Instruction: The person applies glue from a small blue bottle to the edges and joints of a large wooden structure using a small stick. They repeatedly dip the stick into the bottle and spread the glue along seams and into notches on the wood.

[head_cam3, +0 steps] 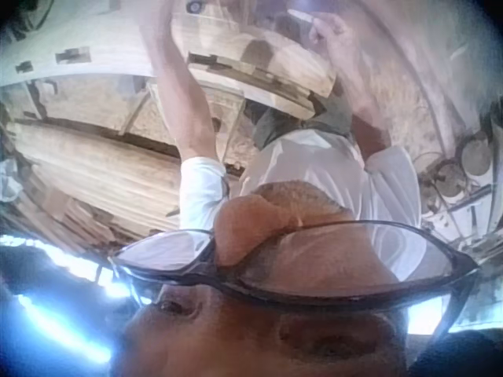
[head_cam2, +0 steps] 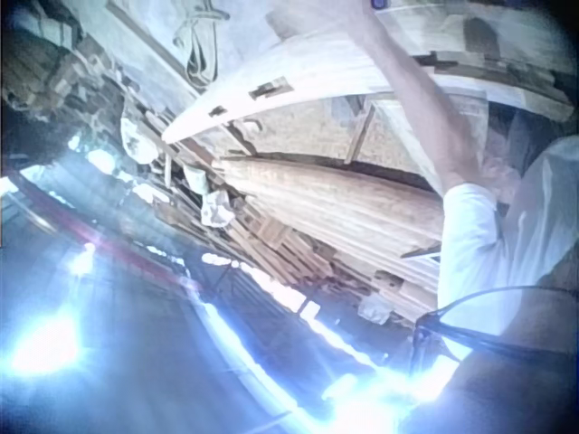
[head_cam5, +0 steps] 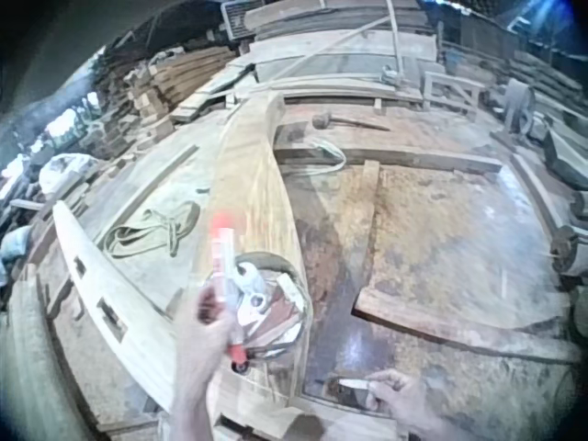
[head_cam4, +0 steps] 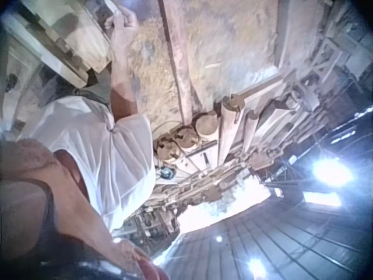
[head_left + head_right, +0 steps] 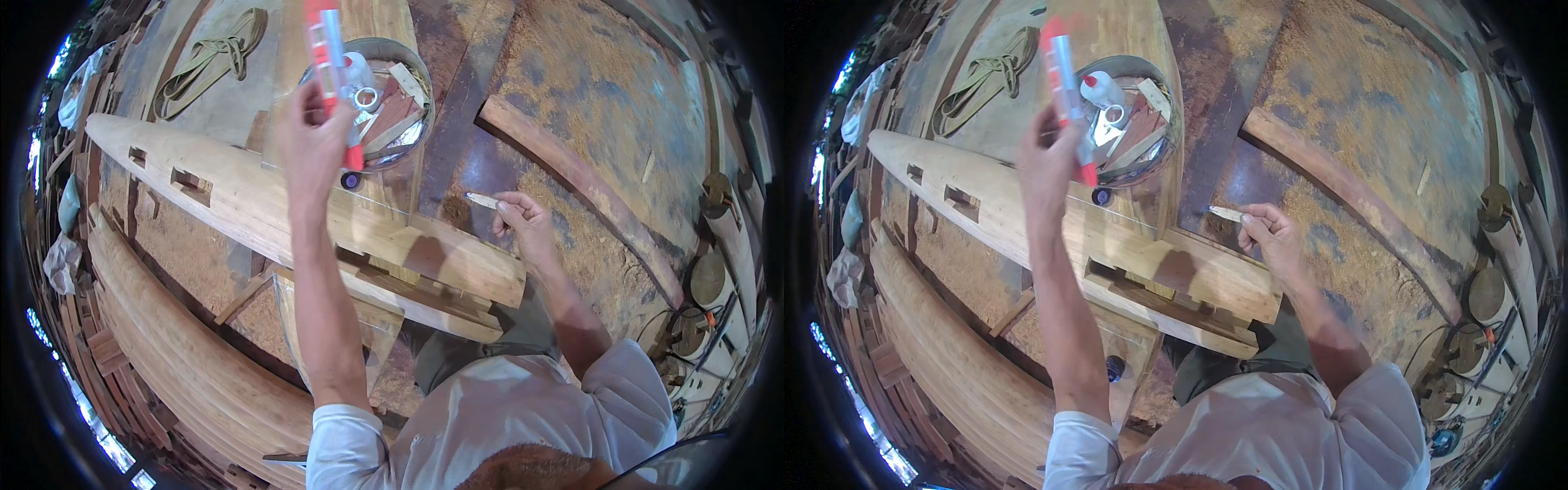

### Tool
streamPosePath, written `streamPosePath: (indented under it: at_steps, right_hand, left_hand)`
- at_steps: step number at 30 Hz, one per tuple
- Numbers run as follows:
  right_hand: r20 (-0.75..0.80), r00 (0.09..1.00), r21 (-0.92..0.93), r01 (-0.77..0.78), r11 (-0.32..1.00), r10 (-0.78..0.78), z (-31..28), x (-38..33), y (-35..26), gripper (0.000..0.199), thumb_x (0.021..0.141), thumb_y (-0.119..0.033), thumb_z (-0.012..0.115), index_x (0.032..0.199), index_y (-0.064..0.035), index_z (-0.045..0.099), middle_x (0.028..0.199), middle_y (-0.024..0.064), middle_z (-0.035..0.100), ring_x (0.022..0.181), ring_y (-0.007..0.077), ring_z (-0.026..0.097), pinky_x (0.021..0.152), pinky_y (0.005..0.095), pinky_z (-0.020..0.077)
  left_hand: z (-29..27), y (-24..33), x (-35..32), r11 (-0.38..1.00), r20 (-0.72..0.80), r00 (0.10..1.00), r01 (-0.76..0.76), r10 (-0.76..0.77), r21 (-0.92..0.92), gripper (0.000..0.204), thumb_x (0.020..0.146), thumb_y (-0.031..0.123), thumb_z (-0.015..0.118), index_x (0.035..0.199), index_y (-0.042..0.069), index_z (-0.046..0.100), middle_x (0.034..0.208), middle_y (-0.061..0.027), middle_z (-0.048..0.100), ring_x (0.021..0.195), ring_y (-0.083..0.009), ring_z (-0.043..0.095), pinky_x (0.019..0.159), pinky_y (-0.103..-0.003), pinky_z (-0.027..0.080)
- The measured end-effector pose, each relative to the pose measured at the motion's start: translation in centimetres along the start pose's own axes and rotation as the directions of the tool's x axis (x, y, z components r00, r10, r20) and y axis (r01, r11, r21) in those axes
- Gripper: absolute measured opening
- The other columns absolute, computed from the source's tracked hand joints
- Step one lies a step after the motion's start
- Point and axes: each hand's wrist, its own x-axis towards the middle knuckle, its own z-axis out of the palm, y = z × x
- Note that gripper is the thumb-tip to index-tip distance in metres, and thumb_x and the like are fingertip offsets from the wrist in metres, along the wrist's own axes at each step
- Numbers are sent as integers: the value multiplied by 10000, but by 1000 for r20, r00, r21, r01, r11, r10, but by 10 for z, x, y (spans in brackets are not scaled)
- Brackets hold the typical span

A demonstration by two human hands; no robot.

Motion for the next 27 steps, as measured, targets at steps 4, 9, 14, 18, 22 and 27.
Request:
streamPosePath:
  at_steps: [4,9,14,18,22,27]
  right_hand:
    - [-1,1000,-3,-1,1000,1,-3,5,4,163,1057,-87,649,1163,27,696,808,46,697,700,111,629,643,269,506]
    - [-37,998,-57,-49,997,47,-4,5,4,155,1055,-79,648,1156,28,698,805,46,698,701,108,629,651,267,509]
    - [-38,999,-64,-21,998,19,-17,4,17,177,1053,-80,653,1186,23,705,803,42,699,704,112,631,663,266,512]
    - [-48,998,-106,-33,994,28,-20,1,16,200,1054,-92,658,1206,28,705,804,45,699,702,113,634,661,266,517]
    - [-49,998,-92,-49,995,44,-20,3,17,202,1057,-98,656,1203,33,702,799,46,697,690,114,633,650,269,518]
    - [-42,998,-117,-45,992,40,-19,4,10,199,1057,-99,653,1195,35,701,791,46,692,680,116,631,641,272,516]
  left_hand:
    - [-50,-9,-8,981,-44,999,40,-32,189,501,920,232,774,1312,-67,688,1027,-124,749,885,-164,686,780,-316,546]
    - [-63,-29,-17,895,-76,984,180,-163,408,538,824,322,751,1199,-63,738,1045,-232,755,907,-309,733,841,-421,566]
    - [-55,-7,-1,778,48,989,78,-138,623,470,802,322,730,1076,-60,750,1014,-280,732,919,-408,724,852,-478,563]
    - [-55,17,-14,680,71,990,32,-122,733,387,809,296,719,973,-54,742,954,-276,717,893,-433,718,829,-523,560]
    - [-53,12,-14,566,199,976,-117,-86,816,345,834,288,768,934,-41,737,920,-257,706,912,-417,724,828,-509,572]
    - [-26,-6,12,540,301,942,-333,150,773,334,863,305,833,886,-16,742,965,-223,740,913,-397,745,802,-482,601]
